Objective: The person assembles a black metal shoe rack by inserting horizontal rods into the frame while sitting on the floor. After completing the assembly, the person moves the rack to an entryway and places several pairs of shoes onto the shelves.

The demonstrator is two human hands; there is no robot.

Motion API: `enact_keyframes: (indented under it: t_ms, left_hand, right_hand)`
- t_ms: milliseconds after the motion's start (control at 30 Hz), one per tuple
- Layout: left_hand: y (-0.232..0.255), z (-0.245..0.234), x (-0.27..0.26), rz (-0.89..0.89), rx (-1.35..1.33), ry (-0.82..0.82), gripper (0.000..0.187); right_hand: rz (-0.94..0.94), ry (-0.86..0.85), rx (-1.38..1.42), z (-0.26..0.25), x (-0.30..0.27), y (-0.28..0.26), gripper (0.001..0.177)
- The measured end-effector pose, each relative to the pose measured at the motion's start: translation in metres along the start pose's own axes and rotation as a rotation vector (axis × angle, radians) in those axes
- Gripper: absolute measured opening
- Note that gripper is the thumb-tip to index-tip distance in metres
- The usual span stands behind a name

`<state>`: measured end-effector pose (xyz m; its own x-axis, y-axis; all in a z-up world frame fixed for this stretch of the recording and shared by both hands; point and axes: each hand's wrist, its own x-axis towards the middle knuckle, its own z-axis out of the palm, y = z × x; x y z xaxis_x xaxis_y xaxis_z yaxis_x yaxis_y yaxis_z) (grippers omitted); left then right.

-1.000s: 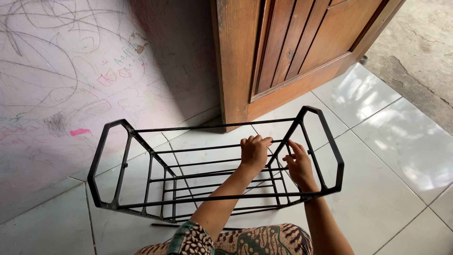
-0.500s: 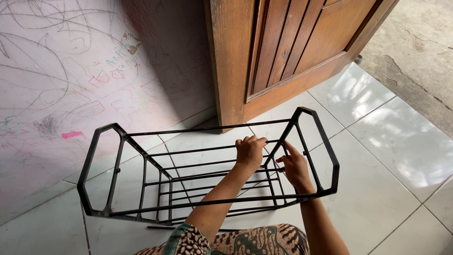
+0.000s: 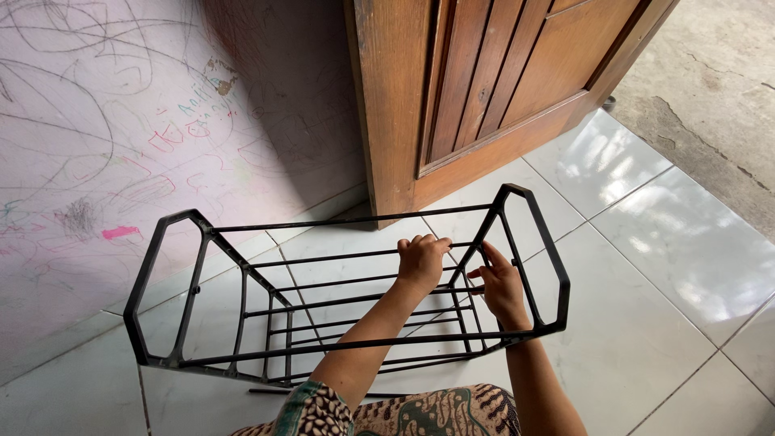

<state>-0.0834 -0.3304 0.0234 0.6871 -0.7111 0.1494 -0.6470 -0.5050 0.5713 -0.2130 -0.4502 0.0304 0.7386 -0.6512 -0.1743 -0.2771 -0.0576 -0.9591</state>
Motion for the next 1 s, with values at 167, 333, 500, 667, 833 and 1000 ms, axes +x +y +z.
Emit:
enact_keyframes:
  t_ms: [167, 333, 500, 667, 833, 1000]
  left_hand:
    - [-0.001, 0.001, -0.001, 0.024, -0.032, 0.029, 0.021]
    - [0.001, 0.009, 0.0, -0.004, -0.013, 0.072, 0.019]
    - [-0.004, 0.024, 0.006, -0.026, -0.052, 0.076, 0.015]
    - [-0.01, 0.036, 0.009, 0.018, -0.055, 0.061, 0.017]
    - [-0.006, 0.012, 0.019, 0.023, -0.028, -0.047, 0.02]
    - [-0.029, -0.024, -0.013, 0.217, -0.012, 0.304, 0.044]
  right_hand:
    - [-0.001, -0.009, -0.037, -0.002, -0.001, 0.0, 0.055]
    - [0.052, 0.009, -0.235, -0.005, 0.002, 0.001, 0.057]
    - [-0.122, -0.056, -0.1, -0.008, 0.009, 0.01, 0.055]
    - [-0.061, -0.13, -0.046, -0.02, 0.009, 0.015, 0.064]
    - [0.125, -0.226, 0.202, -0.021, 0.018, 0.027, 0.063]
    - [-0.115, 0.329, 0.458, -0.044, -0.027, 0.105, 0.038]
